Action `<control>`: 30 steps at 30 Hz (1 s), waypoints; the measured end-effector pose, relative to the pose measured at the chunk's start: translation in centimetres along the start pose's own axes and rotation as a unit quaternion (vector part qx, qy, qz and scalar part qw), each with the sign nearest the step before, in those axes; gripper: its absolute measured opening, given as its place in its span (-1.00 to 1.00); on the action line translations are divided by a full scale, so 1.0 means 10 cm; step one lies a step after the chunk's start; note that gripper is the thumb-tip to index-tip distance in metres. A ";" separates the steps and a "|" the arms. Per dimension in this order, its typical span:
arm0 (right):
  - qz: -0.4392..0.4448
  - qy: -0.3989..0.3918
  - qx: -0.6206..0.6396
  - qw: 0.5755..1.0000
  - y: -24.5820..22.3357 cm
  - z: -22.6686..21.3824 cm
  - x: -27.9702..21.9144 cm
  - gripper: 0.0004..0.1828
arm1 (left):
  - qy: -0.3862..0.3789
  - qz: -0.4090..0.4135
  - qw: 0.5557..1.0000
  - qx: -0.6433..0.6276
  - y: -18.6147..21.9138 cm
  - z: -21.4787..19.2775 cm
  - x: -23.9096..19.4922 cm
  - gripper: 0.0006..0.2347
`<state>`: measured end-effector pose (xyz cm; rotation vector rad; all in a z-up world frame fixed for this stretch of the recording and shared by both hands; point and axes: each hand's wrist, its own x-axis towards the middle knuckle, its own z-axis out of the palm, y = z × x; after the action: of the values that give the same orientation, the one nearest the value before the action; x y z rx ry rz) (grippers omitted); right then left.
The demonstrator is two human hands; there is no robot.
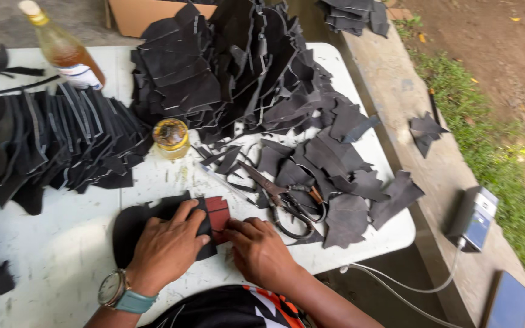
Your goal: The person aligns black rubber pieces on a red template, marks them with a pen, and cuts them using shears. The person repeats this process for multiple pieces, stacking the cut pieces on the table.
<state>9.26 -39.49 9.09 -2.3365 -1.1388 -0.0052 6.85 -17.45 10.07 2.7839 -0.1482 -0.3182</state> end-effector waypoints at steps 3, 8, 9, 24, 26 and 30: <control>0.017 -0.007 -0.030 0.999 -0.06 0.04 -0.04 -0.51 | 0.030 0.009 0.999 0.018 0.01 0.08 -0.01 -0.68; 0.007 0.034 0.048 0.998 0.01 -0.10 -0.16 -0.59 | 0.039 0.013 0.999 0.031 0.04 0.18 0.05 -0.64; 0.009 0.039 0.086 0.996 0.07 -0.15 -0.17 -0.62 | 0.040 0.014 0.999 0.023 0.04 0.18 0.07 -0.63; 0.349 0.418 -0.103 0.832 1.57 -1.77 -1.05 -0.82 | -0.181 -0.143 0.971 0.055 0.06 0.21 0.26 -0.55; 0.314 0.418 -0.132 0.842 1.53 -1.76 -1.09 -0.78 | -0.199 -0.146 0.967 0.062 0.02 0.26 0.31 -0.54; 0.216 0.323 -0.170 0.906 1.31 -1.14 -0.87 -0.44 | -0.199 -0.135 0.969 0.063 -0.05 0.37 0.35 -0.51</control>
<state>15.84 -57.67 10.77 -2.5293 -0.2965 -0.8110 9.36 -18.62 5.75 2.8295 0.1237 -0.9664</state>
